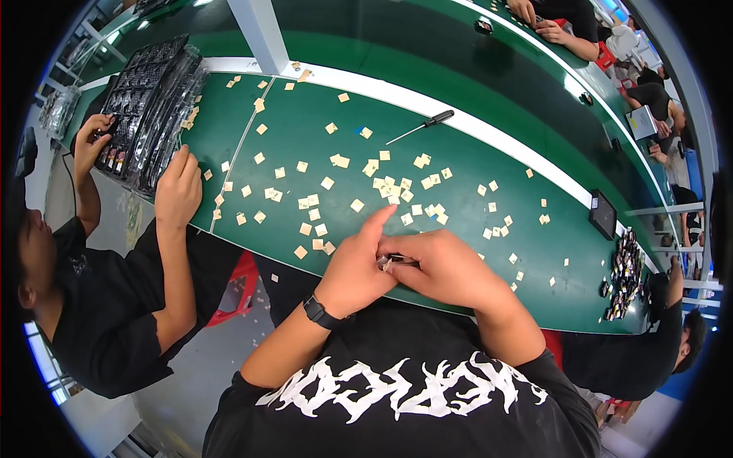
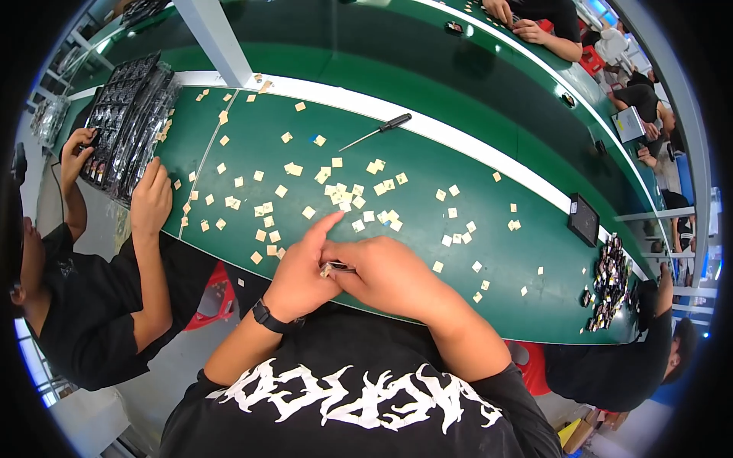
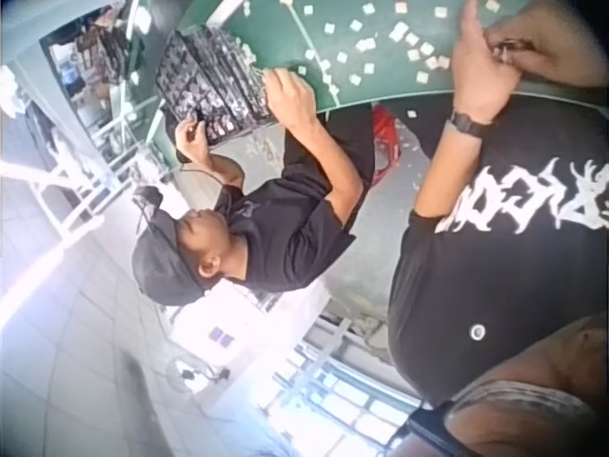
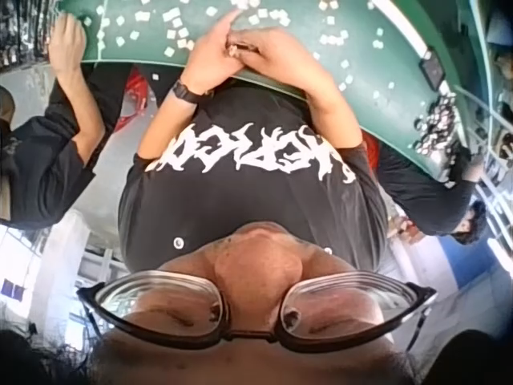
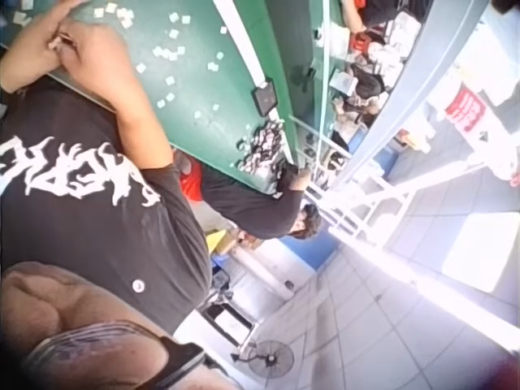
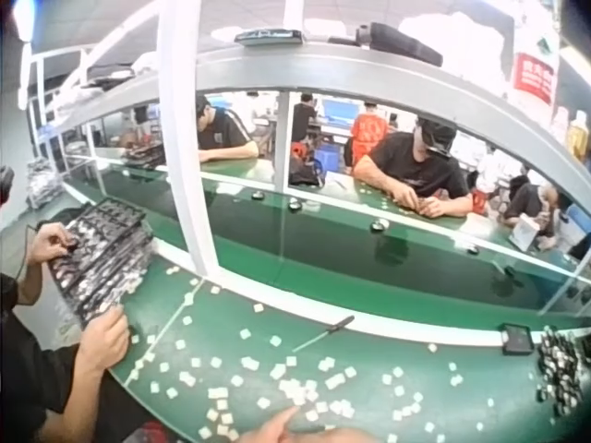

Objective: Assembling and inspecting small electronic components on a production line.

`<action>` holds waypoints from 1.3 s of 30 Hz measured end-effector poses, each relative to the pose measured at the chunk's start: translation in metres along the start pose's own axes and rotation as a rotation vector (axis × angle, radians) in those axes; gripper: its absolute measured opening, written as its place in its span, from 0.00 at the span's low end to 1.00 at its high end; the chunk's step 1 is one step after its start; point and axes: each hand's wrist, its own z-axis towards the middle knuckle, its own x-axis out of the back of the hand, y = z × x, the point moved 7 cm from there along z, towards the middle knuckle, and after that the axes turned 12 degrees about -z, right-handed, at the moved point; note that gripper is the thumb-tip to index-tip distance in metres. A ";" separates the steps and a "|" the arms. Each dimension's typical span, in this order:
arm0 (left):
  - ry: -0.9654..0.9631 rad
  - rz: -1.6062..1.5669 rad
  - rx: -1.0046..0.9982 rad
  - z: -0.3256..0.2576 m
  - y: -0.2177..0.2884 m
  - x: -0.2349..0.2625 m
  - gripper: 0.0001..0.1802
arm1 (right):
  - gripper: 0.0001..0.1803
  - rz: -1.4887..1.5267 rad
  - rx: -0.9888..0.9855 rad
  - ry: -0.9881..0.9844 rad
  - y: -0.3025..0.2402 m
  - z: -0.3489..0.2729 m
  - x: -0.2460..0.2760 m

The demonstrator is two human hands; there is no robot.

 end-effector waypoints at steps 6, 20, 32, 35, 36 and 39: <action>0.011 -0.106 0.049 -0.001 -0.007 0.001 0.43 | 0.07 0.309 -0.140 -0.089 0.021 -0.006 -0.001; -0.094 -0.298 0.165 0.005 -0.002 0.000 0.21 | 0.09 0.874 -0.365 0.228 0.057 -0.027 -0.013; -0.050 -0.406 0.138 0.003 -0.008 0.005 0.17 | 0.11 0.779 -0.258 0.317 0.055 -0.025 -0.009; -0.053 -0.451 0.124 0.004 -0.010 0.006 0.15 | 0.17 0.466 -0.202 0.265 0.039 -0.024 0.006; -0.053 -0.451 0.125 0.004 -0.010 0.007 0.15 | 0.21 0.228 -0.161 0.270 0.034 -0.022 0.011; -0.059 -0.448 0.130 0.005 -0.007 0.005 0.13 | 0.21 0.044 -0.030 0.344 0.028 -0.018 0.017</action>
